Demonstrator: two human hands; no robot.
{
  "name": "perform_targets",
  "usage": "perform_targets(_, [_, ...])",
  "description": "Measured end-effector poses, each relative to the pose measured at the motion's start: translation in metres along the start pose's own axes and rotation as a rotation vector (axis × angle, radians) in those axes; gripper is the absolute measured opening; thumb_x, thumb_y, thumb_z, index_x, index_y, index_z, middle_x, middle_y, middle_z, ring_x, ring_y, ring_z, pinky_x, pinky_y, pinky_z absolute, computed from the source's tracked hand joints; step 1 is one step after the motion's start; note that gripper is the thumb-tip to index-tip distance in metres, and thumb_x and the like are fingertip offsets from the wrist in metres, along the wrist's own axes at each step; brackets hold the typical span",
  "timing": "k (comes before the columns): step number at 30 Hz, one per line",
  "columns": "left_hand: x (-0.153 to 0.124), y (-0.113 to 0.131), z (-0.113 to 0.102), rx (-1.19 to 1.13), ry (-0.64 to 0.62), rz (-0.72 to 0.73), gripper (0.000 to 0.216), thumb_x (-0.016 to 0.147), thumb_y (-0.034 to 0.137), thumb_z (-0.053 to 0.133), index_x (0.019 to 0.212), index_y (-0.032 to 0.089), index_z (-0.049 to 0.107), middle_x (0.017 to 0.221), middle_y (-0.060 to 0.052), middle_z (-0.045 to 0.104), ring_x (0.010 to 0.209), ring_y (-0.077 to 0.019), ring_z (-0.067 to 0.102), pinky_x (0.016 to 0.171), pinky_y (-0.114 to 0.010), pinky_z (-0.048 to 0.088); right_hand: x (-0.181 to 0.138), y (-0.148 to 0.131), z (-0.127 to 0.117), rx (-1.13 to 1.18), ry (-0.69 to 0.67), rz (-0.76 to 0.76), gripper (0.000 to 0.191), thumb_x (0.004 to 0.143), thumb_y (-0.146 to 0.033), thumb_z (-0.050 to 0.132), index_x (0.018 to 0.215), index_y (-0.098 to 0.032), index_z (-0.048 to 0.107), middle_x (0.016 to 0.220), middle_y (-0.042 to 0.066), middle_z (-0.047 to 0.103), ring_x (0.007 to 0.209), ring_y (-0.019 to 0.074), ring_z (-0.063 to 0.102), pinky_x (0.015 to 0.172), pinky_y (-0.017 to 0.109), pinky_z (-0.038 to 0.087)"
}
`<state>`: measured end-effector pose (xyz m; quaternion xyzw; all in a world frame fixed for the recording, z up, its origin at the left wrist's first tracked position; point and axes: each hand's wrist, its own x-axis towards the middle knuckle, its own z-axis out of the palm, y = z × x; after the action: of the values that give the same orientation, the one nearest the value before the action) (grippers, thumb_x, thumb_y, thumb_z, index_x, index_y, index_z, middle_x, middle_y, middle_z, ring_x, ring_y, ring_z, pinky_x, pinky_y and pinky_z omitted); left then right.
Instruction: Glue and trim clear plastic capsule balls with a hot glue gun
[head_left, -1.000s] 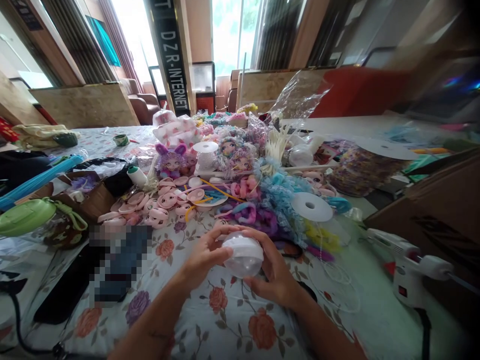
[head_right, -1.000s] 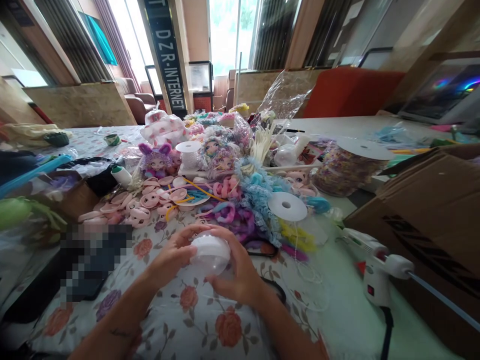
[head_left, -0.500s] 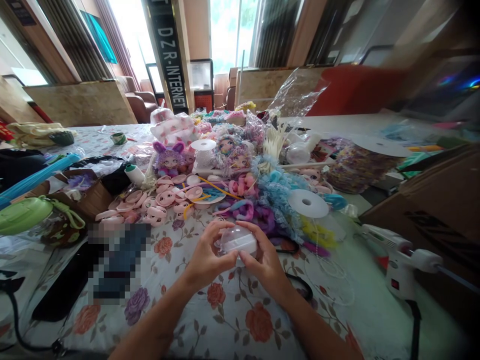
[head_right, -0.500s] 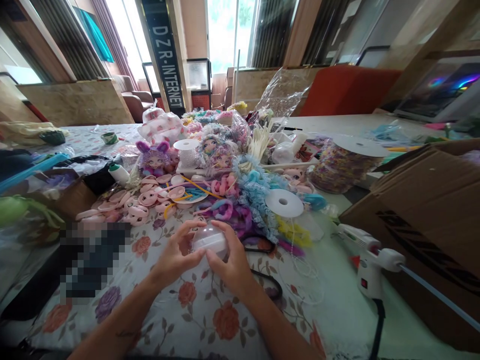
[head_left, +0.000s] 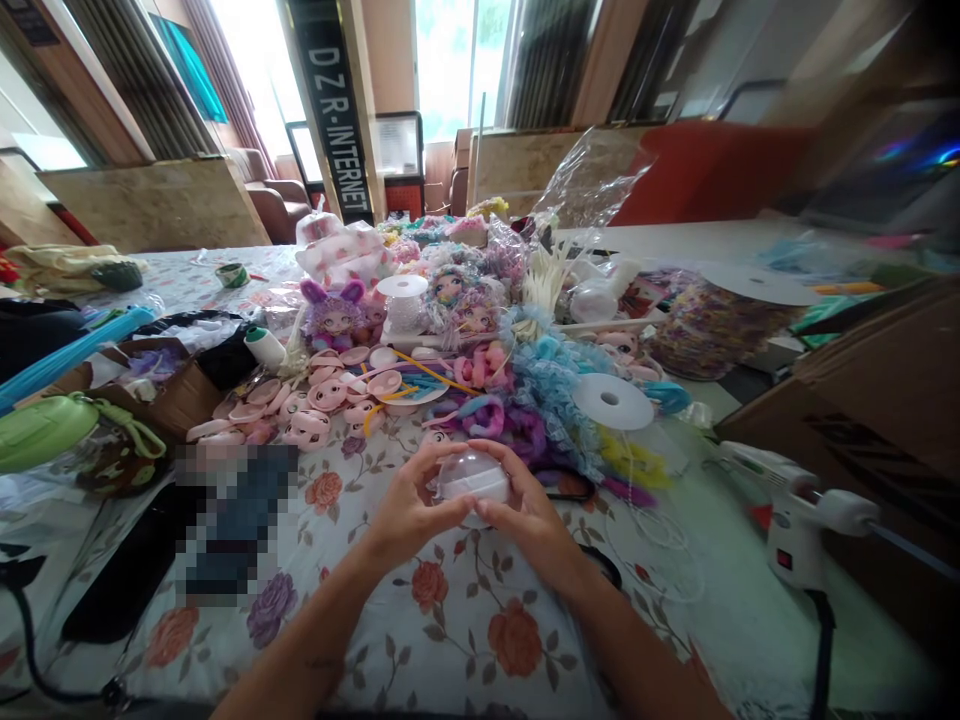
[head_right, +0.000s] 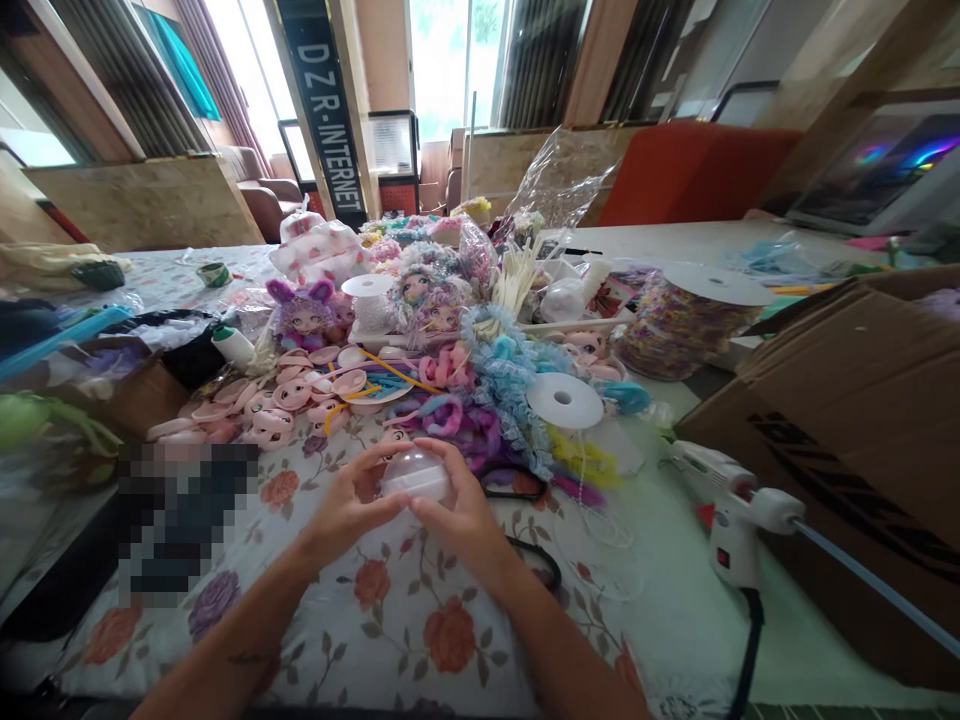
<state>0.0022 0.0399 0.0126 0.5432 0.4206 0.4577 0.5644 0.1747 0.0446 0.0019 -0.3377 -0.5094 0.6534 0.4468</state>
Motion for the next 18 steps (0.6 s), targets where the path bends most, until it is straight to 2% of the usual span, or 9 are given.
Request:
perform_targets(6, [-0.002, -0.004, -0.002, 0.167, 0.080, 0.093, 0.048, 0.077, 0.027, 0.073, 0.123, 0.022, 0.064, 0.120, -0.009, 0.067, 0.104, -0.0241, 0.063, 0.088, -0.032, 0.052, 0.000, -0.001, -0.002, 0.132, -0.003, 0.011, 0.053, 0.078, -0.031, 0.070, 0.130, -0.028, 0.056, 0.135, 0.002, 0.058, 0.116, 0.0235, 0.056, 0.098, 0.033, 0.043])
perform_targets(10, [-0.002, -0.010, -0.001, 0.233, 0.126, 0.128, 0.048, 0.077, 0.026, 0.073, 0.124, 0.022, 0.065, 0.122, -0.008, 0.068, 0.105, -0.0255, 0.064, 0.091, -0.033, 0.052, 0.000, 0.001, -0.002, 0.135, 0.003, 0.027, 0.050, 0.079, -0.030, 0.067, 0.129, -0.028, 0.058, 0.130, 0.002, 0.062, 0.115, 0.0243, 0.057, 0.097, 0.036, 0.044])
perform_targets(15, [0.000, -0.011, -0.002, 0.171, 0.107, 0.118, 0.049, 0.078, 0.035, 0.074, 0.125, 0.023, 0.064, 0.124, -0.008, 0.067, 0.107, -0.0249, 0.063, 0.089, -0.031, 0.051, 0.000, -0.003, 0.000, 0.188, 0.020, 0.045, 0.050, 0.077, -0.025, 0.065, 0.127, -0.028, 0.061, 0.125, 0.002, 0.065, 0.110, 0.0242, 0.060, 0.096, 0.037, 0.045])
perform_targets(18, [0.001, -0.007, -0.004, 0.098, 0.049, 0.089, 0.051, 0.077, 0.038, 0.075, 0.125, 0.024, 0.063, 0.121, -0.009, 0.065, 0.104, -0.0235, 0.062, 0.084, -0.028, 0.052, -0.001, -0.008, 0.002, 0.250, 0.017, 0.048, 0.050, 0.076, -0.025, 0.065, 0.126, -0.028, 0.063, 0.127, 0.002, 0.065, 0.111, 0.0242, 0.060, 0.094, 0.035, 0.046])
